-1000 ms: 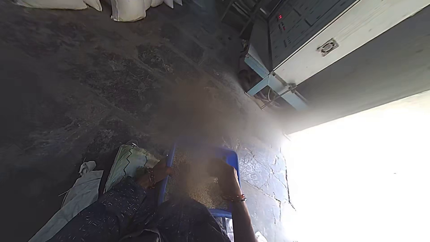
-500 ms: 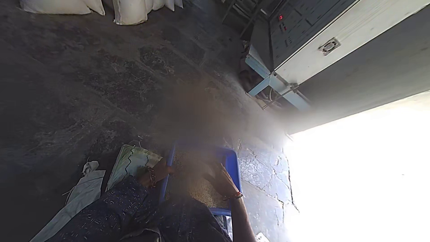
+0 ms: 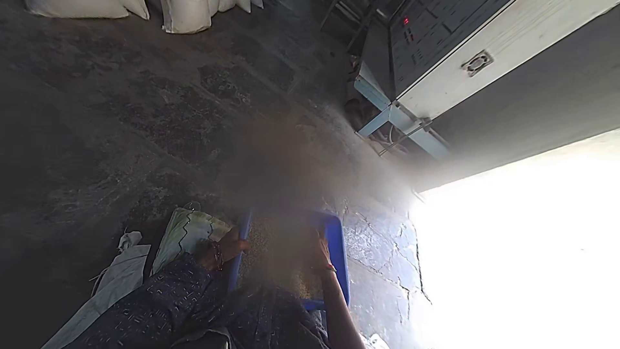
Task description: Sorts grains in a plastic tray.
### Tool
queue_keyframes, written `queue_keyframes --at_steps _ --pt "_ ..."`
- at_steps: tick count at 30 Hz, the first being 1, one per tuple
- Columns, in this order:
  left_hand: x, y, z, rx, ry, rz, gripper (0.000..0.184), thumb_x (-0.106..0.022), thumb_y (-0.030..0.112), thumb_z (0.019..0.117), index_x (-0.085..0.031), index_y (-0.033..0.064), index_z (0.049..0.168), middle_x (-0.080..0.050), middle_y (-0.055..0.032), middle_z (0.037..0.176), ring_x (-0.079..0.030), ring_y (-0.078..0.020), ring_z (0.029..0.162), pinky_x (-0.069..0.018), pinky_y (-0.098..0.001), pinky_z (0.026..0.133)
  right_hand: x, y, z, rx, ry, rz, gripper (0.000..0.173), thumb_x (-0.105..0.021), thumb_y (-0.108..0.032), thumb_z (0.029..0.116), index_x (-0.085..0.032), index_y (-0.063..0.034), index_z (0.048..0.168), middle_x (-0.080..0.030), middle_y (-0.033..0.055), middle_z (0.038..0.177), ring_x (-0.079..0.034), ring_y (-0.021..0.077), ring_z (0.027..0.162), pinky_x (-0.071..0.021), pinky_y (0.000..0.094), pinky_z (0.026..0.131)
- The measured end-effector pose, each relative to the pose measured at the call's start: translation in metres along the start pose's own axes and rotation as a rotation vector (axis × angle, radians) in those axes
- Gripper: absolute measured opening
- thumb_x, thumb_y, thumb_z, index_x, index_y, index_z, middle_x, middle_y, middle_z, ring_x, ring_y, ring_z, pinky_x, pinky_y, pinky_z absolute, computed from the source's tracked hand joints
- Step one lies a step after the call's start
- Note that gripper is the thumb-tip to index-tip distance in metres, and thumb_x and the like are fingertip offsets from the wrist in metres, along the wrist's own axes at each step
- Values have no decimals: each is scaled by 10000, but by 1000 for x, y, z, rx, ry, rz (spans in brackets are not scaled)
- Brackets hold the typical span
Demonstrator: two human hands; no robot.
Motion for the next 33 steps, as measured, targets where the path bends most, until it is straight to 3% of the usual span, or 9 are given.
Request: queue_keyframes --at_steps 7,10,12,15,17,20,26,29,33 --pt "1 -2 0 21 5 -9 538 -645 -82 844 -466 -95 1351 -581 -182 1090 -597 -186 914 -510 -354 830 -30 -83 -4 231 -111 -37 709 -645 -282 1007 -345 -8 1588 -331 293 1621 -380 411 1494 -347 491 1211" --pt "2 -2 1 24 -2 -4 526 -647 -70 851 -473 -107 1346 -590 -209 1133 -606 -213 961 -513 -384 870 -50 -113 -23 367 -175 -98 751 -648 -333 996 -348 43 1573 -301 298 1638 -279 415 1547 -254 471 1264" --pt "2 -1 1 -5 -11 -7 530 -643 -69 839 -480 -100 1343 -593 -200 1130 -607 -201 960 -514 -371 860 -61 -127 -40 456 -202 -146 657 -638 -230 997 -403 52 1542 -312 288 1637 -249 428 1554 -238 484 1264" --pt "2 -1 2 -25 -15 11 542 -640 -63 836 -479 -94 1352 -597 -192 1111 -609 -190 935 -515 -363 847 -77 -133 -48 556 -183 -200 513 -582 -229 1012 -541 0 1469 -434 255 1576 -338 418 1514 -287 491 1244" --pt "2 -1 2 -32 -15 23 532 -645 -57 835 -487 -90 1342 -598 -191 1108 -609 -192 943 -513 -368 854 -76 -135 -51 602 -151 -189 417 -564 -257 1020 -648 -32 1361 -571 228 1444 -474 407 1408 -392 516 1162" --pt "2 0 2 -37 -27 36 535 -648 -48 837 -486 -89 1346 -598 -199 1123 -606 -214 971 -509 -389 871 -71 -133 -52 644 -129 -163 352 -555 -280 1025 -727 -41 1218 -677 210 1233 -611 391 1208 -486 526 1021" --pt "3 2 -1 -21 -25 42 539 -655 -45 870 -472 -91 1375 -595 -229 1175 -608 -240 1015 -502 -410 910 -61 -115 -50 523 -294 -89 319 -560 -166 1034 -688 27 1253 -669 236 1247 -645 362 1190 -494 495 1046" --pt "4 -1 2 -7 -22 57 578 -659 -36 879 -442 -97 1412 -583 -268 1235 -609 -287 1086 -495 -443 958 -46 -106 -52 458 -274 -50 304 -547 -159 1046 -693 36 1227 -687 230 1216 -669 356 1143 -504 509 1017" --pt "3 1 2 10 -21 50 572 -651 -47 872 -444 -96 1403 -575 -268 1231 -601 -291 1078 -491 -449 945 -21 -97 -51 453 -163 23 299 -536 -162 1053 -717 52 1157 -717 222 1151 -689 344 1102 -511 502 992"
Point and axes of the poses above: each hand's wrist, its own z-axis towards the middle knuckle, its own x-axis out of the back of the hand, y = z × x, the point moved 8 cm from there along z, towards the middle knuckle
